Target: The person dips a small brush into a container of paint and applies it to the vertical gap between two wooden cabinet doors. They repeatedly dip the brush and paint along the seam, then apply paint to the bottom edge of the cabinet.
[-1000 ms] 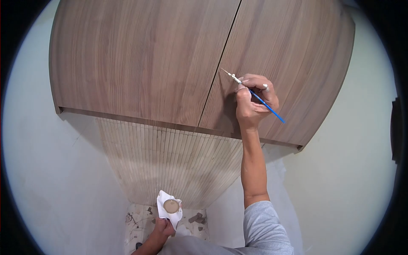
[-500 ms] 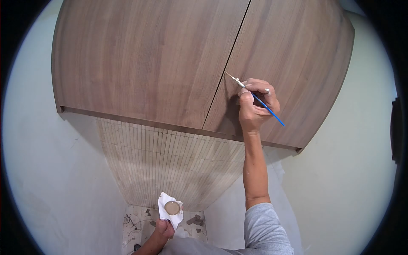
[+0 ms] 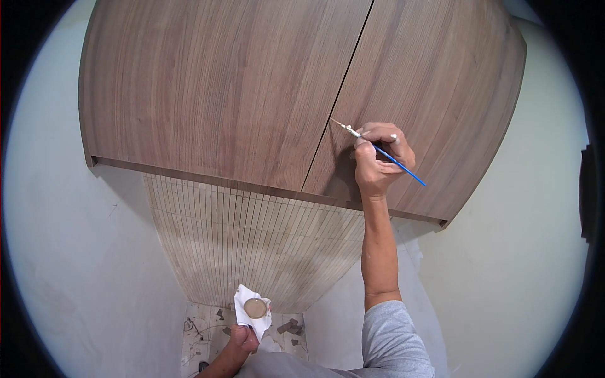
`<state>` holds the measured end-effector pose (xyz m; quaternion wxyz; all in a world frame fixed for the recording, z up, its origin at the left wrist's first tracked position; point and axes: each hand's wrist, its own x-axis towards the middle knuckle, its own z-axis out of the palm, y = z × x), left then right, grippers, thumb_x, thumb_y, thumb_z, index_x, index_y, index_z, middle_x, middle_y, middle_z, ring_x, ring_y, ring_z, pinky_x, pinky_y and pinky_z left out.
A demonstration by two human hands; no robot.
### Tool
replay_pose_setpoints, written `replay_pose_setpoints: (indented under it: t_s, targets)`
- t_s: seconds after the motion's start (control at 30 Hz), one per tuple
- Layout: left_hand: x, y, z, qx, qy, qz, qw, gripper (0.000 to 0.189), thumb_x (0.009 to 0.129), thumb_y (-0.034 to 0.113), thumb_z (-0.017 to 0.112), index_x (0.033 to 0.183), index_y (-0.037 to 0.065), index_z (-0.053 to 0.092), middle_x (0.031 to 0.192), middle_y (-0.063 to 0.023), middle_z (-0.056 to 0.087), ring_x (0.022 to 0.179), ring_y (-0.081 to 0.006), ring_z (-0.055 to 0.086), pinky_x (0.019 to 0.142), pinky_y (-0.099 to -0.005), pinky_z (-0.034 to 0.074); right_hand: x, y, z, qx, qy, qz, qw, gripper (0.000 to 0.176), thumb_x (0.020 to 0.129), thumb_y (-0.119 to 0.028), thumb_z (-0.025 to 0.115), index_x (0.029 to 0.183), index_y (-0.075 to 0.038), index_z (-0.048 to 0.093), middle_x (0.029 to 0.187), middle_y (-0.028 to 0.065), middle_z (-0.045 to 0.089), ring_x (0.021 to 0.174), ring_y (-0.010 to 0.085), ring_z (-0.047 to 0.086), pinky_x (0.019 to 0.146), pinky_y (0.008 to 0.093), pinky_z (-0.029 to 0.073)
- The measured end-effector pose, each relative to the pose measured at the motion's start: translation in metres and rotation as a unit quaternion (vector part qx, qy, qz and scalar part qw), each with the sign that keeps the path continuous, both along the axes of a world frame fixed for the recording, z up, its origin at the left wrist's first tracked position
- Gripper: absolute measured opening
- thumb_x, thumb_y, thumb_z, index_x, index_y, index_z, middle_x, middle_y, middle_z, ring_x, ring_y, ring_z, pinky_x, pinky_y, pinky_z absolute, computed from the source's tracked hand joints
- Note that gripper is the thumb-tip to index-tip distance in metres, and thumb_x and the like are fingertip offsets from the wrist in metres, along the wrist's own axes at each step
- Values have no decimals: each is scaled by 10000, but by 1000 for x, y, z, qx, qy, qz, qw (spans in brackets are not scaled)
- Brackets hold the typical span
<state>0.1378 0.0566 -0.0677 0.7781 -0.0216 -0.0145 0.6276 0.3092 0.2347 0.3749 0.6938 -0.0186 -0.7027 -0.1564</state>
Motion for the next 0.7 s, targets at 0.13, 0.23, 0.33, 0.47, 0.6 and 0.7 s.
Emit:
replay_pose_setpoints:
  t_s: [0.13,0.23,0.33,0.47,0.6,0.7]
  targets:
    - [-1,0,5,-5,-22,-13,1000,495,1027,448,483,1366,91,539,1330,-181,608,1175,-366,629,889,-492,612,-10,-3,3,-8,66,14,998,144,697,104,612,787,-9,608,786,102,684,678,128,653,627,261,541]
    - [-2,0,8,-15,-18,-12,1000,497,1025,452,485,1361,91,548,1346,-183,598,1178,-365,626,918,-494,597,-13,-1,3,-24,77,20,997,145,705,102,620,798,-9,612,790,102,684,688,127,657,632,262,544]
    - [-2,0,11,-7,-5,-10,1000,501,1023,457,488,1358,91,552,1346,-181,599,1184,-363,623,942,-492,584,-15,-4,5,-16,65,1,998,150,697,95,631,801,-11,616,788,98,685,672,123,655,615,259,541]
    - [-4,2,5,-7,2,-10,1000,510,1021,458,491,1369,89,543,1341,-181,602,1190,-365,618,949,-488,582,-9,-3,5,4,28,-14,1000,159,687,92,630,803,-17,622,791,95,688,645,117,648,585,251,531]
    - [-3,1,9,8,1,-6,1000,515,1020,457,495,1375,86,538,1335,-182,606,1186,-366,621,953,-490,579,-5,0,2,0,16,4,1000,162,690,90,621,806,-22,627,795,96,691,641,110,644,575,244,524]
    - [-3,0,13,2,1,-7,1000,514,1022,456,491,1376,86,538,1329,-182,611,1185,-367,622,962,-490,574,-11,-2,4,-2,57,25,998,156,699,86,623,810,-23,627,799,97,695,647,110,650,579,242,528]
